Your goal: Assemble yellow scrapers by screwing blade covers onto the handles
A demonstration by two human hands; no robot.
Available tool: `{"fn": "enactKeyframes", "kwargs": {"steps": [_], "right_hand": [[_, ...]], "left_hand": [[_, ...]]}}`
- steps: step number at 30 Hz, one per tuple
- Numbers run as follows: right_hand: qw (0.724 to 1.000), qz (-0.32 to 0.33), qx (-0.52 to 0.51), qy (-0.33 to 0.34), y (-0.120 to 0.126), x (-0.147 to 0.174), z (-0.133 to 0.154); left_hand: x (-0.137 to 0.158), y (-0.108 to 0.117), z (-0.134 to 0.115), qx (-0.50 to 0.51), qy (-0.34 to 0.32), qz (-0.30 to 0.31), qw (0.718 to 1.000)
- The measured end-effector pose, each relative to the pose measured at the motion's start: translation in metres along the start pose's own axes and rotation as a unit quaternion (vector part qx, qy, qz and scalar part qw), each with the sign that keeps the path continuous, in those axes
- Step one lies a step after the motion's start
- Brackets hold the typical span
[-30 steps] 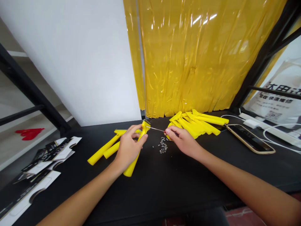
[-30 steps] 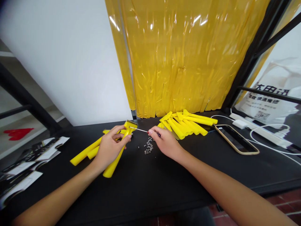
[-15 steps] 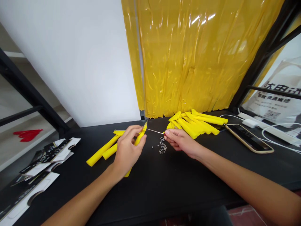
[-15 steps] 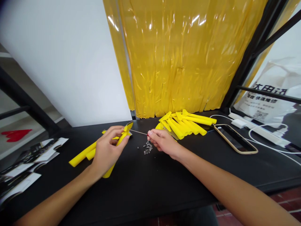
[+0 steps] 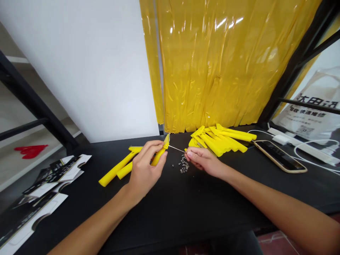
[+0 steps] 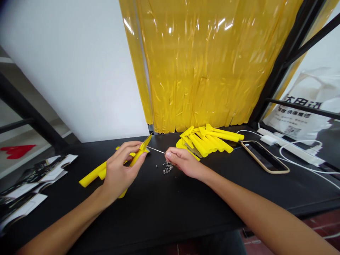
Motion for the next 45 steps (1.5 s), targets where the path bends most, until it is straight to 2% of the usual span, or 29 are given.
{"fn": "enactKeyframes", "kwargs": {"steps": [2, 4, 6, 9, 11, 13, 15, 18, 21, 24, 27, 31, 33, 37, 41, 45], "right_hand": [[0.988, 0.049, -0.137, -0.059, 0.001, 0.000, -0.002], [0.968, 0.084, -0.219, -0.093, 0.002, 0.000, -0.001], [0.962, 0.102, -0.233, -0.101, 0.005, 0.000, 0.001], [0.974, 0.103, -0.181, -0.088, 0.017, 0.000, 0.007], [0.985, 0.064, -0.150, -0.057, 0.029, -0.001, 0.010], [0.993, -0.020, -0.118, -0.001, 0.044, -0.002, 0.011], [0.991, -0.113, -0.063, 0.046, 0.059, -0.004, 0.010], [0.977, -0.199, 0.027, 0.077, 0.077, -0.005, 0.004], [0.963, -0.232, 0.105, 0.087, 0.090, -0.006, -0.003], [0.939, -0.281, 0.189, 0.058, 0.100, -0.005, -0.011], [0.876, -0.323, 0.355, -0.052, 0.106, -0.004, -0.017], [0.764, -0.247, 0.550, -0.231, 0.105, -0.003, -0.020], [0.731, -0.214, 0.586, -0.275, 0.103, -0.003, -0.020], [0.715, -0.198, 0.604, -0.291, 0.098, -0.004, -0.020], [0.706, -0.194, 0.617, -0.289, 0.093, -0.005, -0.017], [0.705, -0.217, 0.610, -0.288, 0.091, -0.004, -0.013]], "left_hand": [[0.001, 0.000, 0.000, 0.005, -0.002, 0.002, 1.000], [0.000, 0.000, 0.002, 0.010, -0.008, 0.008, 1.000], [-0.002, 0.001, 0.005, 0.011, -0.017, 0.021, 1.000], [-0.009, 0.006, 0.017, -0.028, 0.005, 0.040, 0.999], [-0.015, 0.010, 0.028, -0.062, 0.064, 0.039, 0.995], [-0.020, 0.015, 0.038, -0.047, 0.133, 0.040, 0.989], [-0.023, 0.016, 0.046, 0.010, 0.204, 0.056, 0.977], [-0.022, 0.012, 0.052, 0.122, 0.305, 0.123, 0.936], [-0.015, 0.002, 0.057, 0.174, 0.361, 0.184, 0.897], [-0.006, -0.007, 0.064, 0.132, 0.351, 0.210, 0.903], [-0.001, -0.012, 0.071, 0.019, 0.305, 0.249, 0.919], [0.001, -0.013, 0.075, -0.104, 0.245, 0.276, 0.924], [0.002, -0.014, 0.076, -0.143, 0.222, 0.287, 0.921], [0.007, -0.015, 0.078, -0.212, 0.182, 0.309, 0.909], [0.006, -0.011, 0.076, -0.280, 0.141, 0.298, 0.902], [-0.003, -0.006, 0.064, -0.268, 0.117, 0.241, 0.925]]}}
Point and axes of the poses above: each hand's wrist, its own x-axis away from the middle knuckle, its own y-axis out of the back of the hand, z = x × y, the point moved 1 cm from there along -x, towards the middle knuckle, and after that the axes turned 4 degrees about z, right-handed, at the moved point
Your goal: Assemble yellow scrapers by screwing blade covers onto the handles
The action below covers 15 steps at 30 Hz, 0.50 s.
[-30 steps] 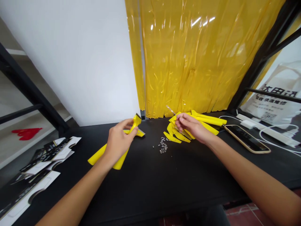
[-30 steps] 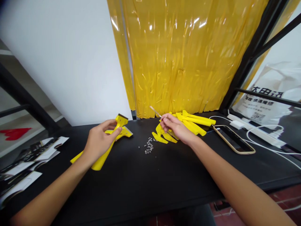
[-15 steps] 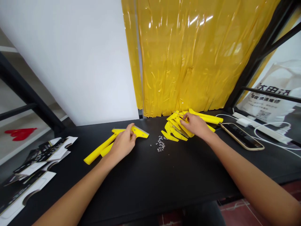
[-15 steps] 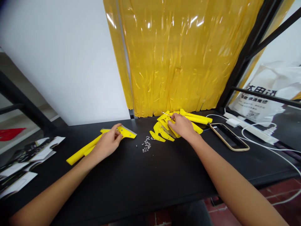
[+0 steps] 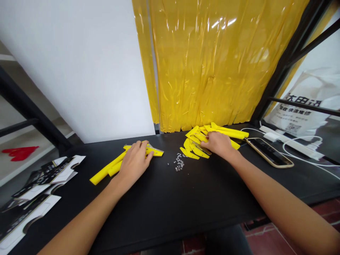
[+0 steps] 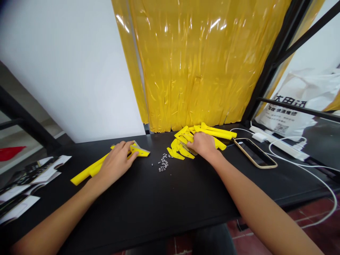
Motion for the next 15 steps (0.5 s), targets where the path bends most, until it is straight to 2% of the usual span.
{"fn": "enactKeyframes", "kwargs": {"steps": [2, 5, 7, 9, 10, 12, 14, 15], "right_hand": [[1.000, -0.019, -0.015, -0.013, 0.003, 0.000, -0.002], [0.996, -0.044, -0.065, -0.032, 0.008, -0.001, -0.006], [0.983, -0.044, -0.177, -0.030, 0.012, -0.002, -0.008], [0.951, -0.026, -0.310, -0.003, 0.015, -0.002, -0.007], [0.924, -0.005, -0.382, 0.014, 0.016, 0.000, -0.005], [0.849, 0.055, -0.524, 0.039, 0.017, 0.006, 0.005], [0.739, 0.125, -0.660, 0.048, 0.016, 0.017, 0.022], [0.700, 0.158, -0.694, 0.058, 0.015, 0.026, 0.033]], "left_hand": [[0.000, 0.007, -0.005, 0.048, 0.022, -0.026, 0.998], [0.003, 0.013, -0.013, 0.115, 0.056, -0.017, 0.992], [0.005, 0.014, -0.020, 0.149, 0.032, -0.006, 0.988], [0.008, 0.013, -0.027, 0.192, -0.006, 0.005, 0.981], [0.009, 0.012, -0.031, 0.222, -0.019, 0.010, 0.975], [0.012, 0.011, -0.040, 0.318, -0.024, 0.036, 0.947], [0.014, 0.009, -0.049, 0.456, -0.011, 0.090, 0.886], [0.016, 0.009, -0.053, 0.527, 0.001, 0.122, 0.841]]}}
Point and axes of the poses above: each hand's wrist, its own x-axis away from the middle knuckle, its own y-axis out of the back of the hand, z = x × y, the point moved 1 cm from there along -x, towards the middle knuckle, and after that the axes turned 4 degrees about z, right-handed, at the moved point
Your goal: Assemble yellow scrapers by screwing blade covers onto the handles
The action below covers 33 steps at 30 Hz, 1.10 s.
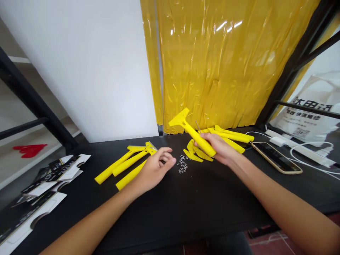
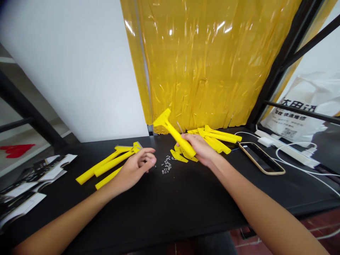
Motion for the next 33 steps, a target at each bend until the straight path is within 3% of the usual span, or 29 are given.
{"fn": "enactKeyframes", "kwargs": {"steps": [4, 7, 9, 11, 14, 16, 18, 19, 20, 22, 25, 30, 32, 33], "right_hand": [[0.993, 0.097, -0.063, -0.013, -0.052, 0.023, -0.011], [0.986, 0.163, -0.043, -0.011, -0.074, 0.035, -0.020], [0.983, 0.180, -0.012, -0.029, -0.075, 0.035, -0.023], [0.988, 0.146, 0.047, -0.028, -0.064, 0.030, -0.023], [0.979, 0.008, 0.199, 0.048, -0.030, 0.015, -0.011], [0.913, -0.056, 0.389, 0.108, -0.004, 0.006, 0.000], [0.815, -0.097, 0.570, 0.037, 0.019, 0.000, 0.007], [0.779, -0.097, 0.619, -0.002, 0.028, -0.003, 0.008], [0.753, -0.091, 0.650, -0.037, 0.033, -0.004, 0.008], [0.727, -0.073, 0.678, -0.083, 0.038, -0.006, 0.006], [0.718, -0.063, 0.685, -0.102, 0.036, -0.009, -0.002], [0.722, -0.080, 0.682, -0.087, 0.038, -0.011, -0.005], [0.746, -0.088, 0.658, -0.057, 0.040, -0.009, -0.001], [0.775, -0.076, 0.627, -0.035, 0.039, -0.008, 0.001]], "left_hand": [[0.003, -0.008, -0.008, 0.276, 0.035, 0.046, 0.960], [0.002, -0.005, -0.011, 0.368, 0.034, 0.023, 0.929], [0.000, -0.001, -0.011, 0.389, 0.044, 0.001, 0.920], [-0.001, 0.002, -0.011, 0.394, 0.061, -0.025, 0.917], [-0.002, 0.005, -0.014, 0.394, 0.094, -0.058, 0.912], [-0.001, 0.005, -0.017, 0.383, 0.112, -0.045, 0.916], [0.001, 0.002, -0.019, 0.365, 0.126, -0.017, 0.922], [0.003, 0.001, -0.019, 0.356, 0.133, -0.003, 0.925], [0.004, -0.001, -0.019, 0.348, 0.141, 0.005, 0.927], [0.007, -0.004, -0.016, 0.335, 0.157, 0.011, 0.929], [0.011, -0.008, -0.013, 0.308, 0.174, 0.026, 0.935], [0.014, -0.017, -0.009, 0.262, 0.180, 0.113, 0.941], [0.015, -0.021, -0.007, 0.259, 0.175, 0.144, 0.939], [0.015, -0.023, -0.005, 0.256, 0.170, 0.156, 0.939]]}}
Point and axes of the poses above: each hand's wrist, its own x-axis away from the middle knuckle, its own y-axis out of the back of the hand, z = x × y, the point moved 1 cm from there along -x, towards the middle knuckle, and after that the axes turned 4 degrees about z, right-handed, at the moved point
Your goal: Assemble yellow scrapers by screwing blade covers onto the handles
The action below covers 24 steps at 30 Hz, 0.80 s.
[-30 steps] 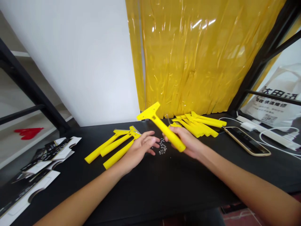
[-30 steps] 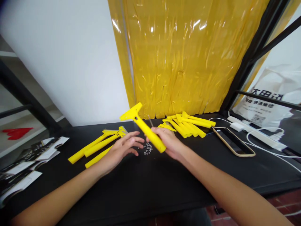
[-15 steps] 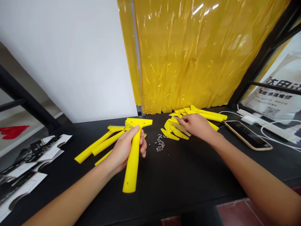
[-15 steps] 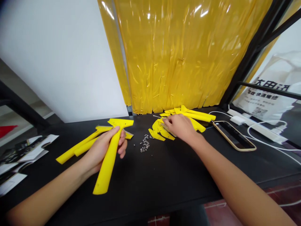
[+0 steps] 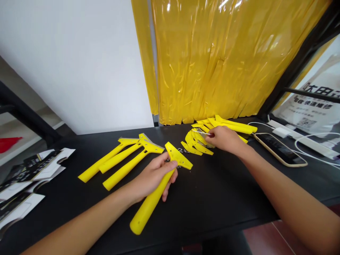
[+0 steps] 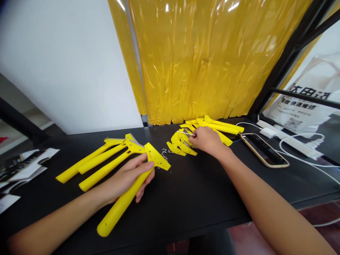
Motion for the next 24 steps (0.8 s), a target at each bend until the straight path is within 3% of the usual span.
{"fn": "enactKeyframes", "kwargs": {"steps": [2, 4, 7, 10, 19, 24], "right_hand": [[0.987, 0.030, -0.138, 0.071, 0.004, 0.005, 0.005], [0.942, 0.096, -0.293, 0.130, 0.004, 0.012, 0.014], [0.873, 0.177, -0.436, 0.130, -0.004, 0.023, 0.031], [0.841, 0.219, -0.481, 0.116, -0.014, 0.031, 0.047], [0.858, 0.193, -0.446, 0.166, -0.019, 0.036, 0.057], [0.853, 0.188, -0.463, 0.152, -0.026, 0.038, 0.062]], "left_hand": [[-0.001, -0.001, 0.003, -0.008, -0.006, 0.017, 1.000], [-0.001, 0.000, 0.005, -0.013, -0.013, 0.026, 0.999], [-0.001, 0.001, 0.005, -0.020, -0.017, 0.029, 0.999], [-0.001, 0.003, 0.004, -0.032, -0.020, 0.021, 0.999], [-0.004, 0.002, 0.002, -0.041, -0.051, 0.023, 0.998], [-0.004, 0.002, -0.002, -0.043, -0.036, 0.018, 0.998]]}}
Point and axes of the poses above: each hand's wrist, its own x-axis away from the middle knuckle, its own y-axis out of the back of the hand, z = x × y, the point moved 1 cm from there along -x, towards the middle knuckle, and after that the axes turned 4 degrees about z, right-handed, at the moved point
